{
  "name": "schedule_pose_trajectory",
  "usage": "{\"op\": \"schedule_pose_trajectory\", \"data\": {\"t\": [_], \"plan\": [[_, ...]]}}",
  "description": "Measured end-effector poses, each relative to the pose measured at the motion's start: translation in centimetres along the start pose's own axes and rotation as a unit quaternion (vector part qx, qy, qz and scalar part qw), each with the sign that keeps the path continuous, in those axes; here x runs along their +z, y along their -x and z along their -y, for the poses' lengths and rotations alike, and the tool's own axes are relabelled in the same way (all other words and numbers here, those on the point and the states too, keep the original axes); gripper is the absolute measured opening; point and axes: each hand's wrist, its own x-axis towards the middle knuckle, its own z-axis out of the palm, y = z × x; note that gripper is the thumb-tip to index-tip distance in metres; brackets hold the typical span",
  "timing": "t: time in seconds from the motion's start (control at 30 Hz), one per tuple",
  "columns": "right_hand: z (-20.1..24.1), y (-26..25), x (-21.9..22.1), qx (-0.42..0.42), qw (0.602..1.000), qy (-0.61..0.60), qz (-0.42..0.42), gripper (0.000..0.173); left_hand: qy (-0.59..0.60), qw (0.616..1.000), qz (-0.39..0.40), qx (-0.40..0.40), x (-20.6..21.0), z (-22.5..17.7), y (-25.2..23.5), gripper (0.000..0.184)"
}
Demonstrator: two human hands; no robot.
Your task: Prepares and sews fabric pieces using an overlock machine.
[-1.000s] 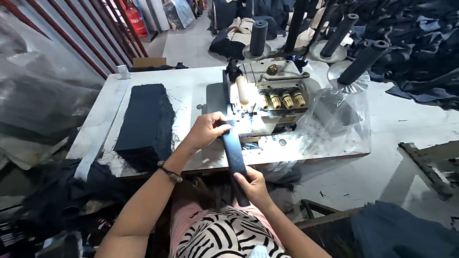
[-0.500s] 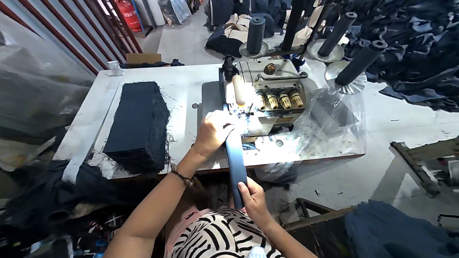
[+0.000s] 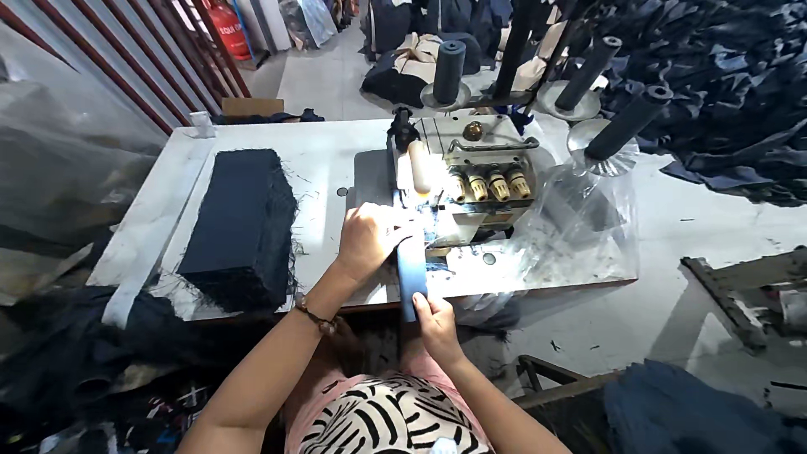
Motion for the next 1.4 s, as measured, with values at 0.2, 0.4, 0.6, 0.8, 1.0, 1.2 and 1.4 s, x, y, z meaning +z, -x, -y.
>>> {"op": "schedule_pose_trajectory", "data": {"t": [0.2, 0.4, 0.6, 0.8, 1.0, 1.2, 1.4], "plan": [[-0.4, -3.9, 1.0, 0.000, 1.000, 0.004, -0.021, 0.024, -0.008, 1.000, 0.007, 0.015, 0.2, 0.2, 0.6, 0.011], [-1.2, -6.8, 1.6, -0.033, 0.998, -0.062, -0.007, 0.025, -0.026, 0.993, 0.118, -0.012, -1.5, 0.8, -1.1, 0.028], [-2.9, -6.8, 1.1, -0.020, 0.997, -0.041, 0.054, 0.031, -0.057, 0.958, 0.259, -0.105, -1.8, 3.0, -7.0, 0.040], [-2.9, -6.7, 1.1, -0.003, 0.996, -0.077, 0.055, 0.031, -0.049, 0.965, 0.237, -0.099, -2.0, 4.3, -8.0, 0.050], [-3.3, -6.7, 0.9, -0.002, 0.993, -0.100, 0.063, 0.032, -0.114, 0.941, 0.070, -0.310, -12.7, 10.7, -7.4, 0.045], [-2.9, -6.6, 1.1, -0.013, 0.995, -0.075, 0.068, 0.031, -0.158, 0.868, 0.073, -0.464, -13.4, 13.9, -4.1, 0.043], [-2.7, -6.6, 0.8, -0.007, 0.996, -0.043, 0.077, 0.025, -0.143, 0.909, 0.036, -0.389, -14.5, 11.0, -4.1, 0.034]]}}
